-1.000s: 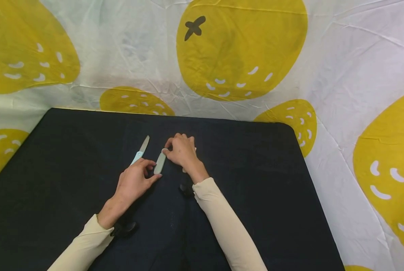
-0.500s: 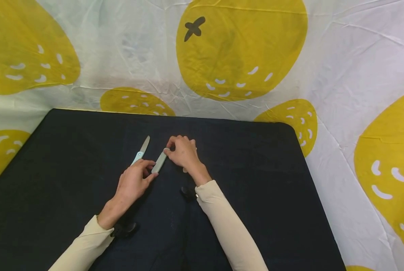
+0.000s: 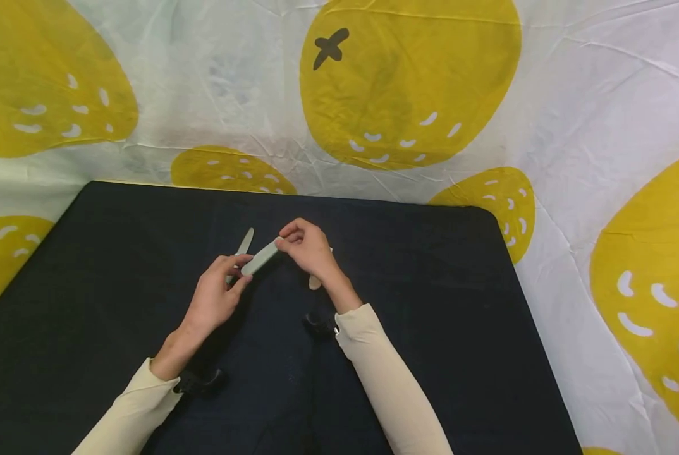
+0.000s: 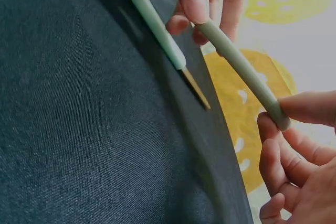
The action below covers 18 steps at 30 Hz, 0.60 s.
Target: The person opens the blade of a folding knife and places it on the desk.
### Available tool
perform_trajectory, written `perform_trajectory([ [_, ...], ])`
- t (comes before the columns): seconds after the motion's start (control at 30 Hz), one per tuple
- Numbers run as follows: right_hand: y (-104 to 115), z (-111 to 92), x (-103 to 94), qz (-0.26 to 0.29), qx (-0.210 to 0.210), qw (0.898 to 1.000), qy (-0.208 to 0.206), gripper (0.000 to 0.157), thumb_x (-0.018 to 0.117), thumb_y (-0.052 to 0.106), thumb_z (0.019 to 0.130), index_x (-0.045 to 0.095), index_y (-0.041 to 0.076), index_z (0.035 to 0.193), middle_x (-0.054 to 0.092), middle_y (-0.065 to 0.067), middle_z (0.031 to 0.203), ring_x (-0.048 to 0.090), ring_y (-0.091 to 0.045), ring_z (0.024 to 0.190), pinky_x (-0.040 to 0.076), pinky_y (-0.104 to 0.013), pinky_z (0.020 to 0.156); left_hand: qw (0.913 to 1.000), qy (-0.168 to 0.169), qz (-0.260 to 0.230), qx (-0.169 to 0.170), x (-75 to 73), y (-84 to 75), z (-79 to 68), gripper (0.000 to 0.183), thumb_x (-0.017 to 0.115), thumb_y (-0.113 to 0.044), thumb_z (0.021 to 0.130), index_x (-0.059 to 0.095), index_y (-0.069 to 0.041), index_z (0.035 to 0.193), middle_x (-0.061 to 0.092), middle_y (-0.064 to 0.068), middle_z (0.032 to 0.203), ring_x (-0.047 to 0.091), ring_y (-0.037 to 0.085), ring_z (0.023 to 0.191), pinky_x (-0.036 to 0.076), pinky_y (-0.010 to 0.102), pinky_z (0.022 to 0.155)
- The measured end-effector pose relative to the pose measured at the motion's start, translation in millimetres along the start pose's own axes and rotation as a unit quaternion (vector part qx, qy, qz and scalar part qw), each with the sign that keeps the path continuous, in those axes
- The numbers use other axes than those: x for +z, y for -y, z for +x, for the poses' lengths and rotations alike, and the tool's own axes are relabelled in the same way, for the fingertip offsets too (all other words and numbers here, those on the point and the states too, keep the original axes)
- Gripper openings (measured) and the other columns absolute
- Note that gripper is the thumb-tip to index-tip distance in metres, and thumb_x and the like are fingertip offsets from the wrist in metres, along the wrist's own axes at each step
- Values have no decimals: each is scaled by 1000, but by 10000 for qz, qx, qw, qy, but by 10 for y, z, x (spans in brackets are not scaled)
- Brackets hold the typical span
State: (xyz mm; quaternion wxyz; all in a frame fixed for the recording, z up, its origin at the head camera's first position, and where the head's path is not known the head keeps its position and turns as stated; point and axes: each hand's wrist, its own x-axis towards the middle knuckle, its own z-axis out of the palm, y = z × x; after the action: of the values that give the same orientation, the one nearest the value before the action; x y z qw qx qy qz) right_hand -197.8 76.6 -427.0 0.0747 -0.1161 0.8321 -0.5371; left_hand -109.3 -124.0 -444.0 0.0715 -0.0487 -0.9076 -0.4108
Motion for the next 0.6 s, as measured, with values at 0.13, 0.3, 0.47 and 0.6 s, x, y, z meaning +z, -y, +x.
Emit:
perform_trajectory([
  [0.13, 14, -20, -19, 261, 81, 9996, 109, 20, 73, 16, 97, 71, 4, 113, 77, -15, 98, 70, -29, 88, 48, -24, 75, 9994, -42, -297, -148, -51, 25, 25, 35, 70, -4, 97, 67, -6, 132, 70, 16, 119, 69, 28, 95, 48, 26, 73],
  [0.3, 17, -70, -32, 564, 66, 9977, 379, 26, 72, 15, 97, 70, 0, 118, 77, -13, 99, 69, -34, 92, 48, -25, 78, 9945, -22, -887, -549, -99, 50, 52, 34, 68, -8, 100, 66, -9, 134, 66, 15, 119, 68, 27, 93, 52, 20, 68],
  [0.47, 21, -124, -33, 771, 42, 9949, 647, 23, 71, 15, 99, 69, 3, 118, 75, -11, 100, 68, -43, 100, 49, -25, 80, 9842, -54, -1599, -765, -125, 70, 78, 35, 65, -7, 102, 65, -8, 136, 63, 17, 112, 67, 21, 80, 55, 20, 67],
  [0.6, 24, -154, -29, 836, 31, 9934, 781, 22, 71, 15, 99, 70, 5, 118, 74, -9, 101, 68, -40, 99, 49, -24, 80, 9680, -159, -2353, -861, -135, 64, 107, 36, 65, -1, 100, 65, -6, 136, 66, 21, 114, 68, 13, 80, 58, 21, 74],
])
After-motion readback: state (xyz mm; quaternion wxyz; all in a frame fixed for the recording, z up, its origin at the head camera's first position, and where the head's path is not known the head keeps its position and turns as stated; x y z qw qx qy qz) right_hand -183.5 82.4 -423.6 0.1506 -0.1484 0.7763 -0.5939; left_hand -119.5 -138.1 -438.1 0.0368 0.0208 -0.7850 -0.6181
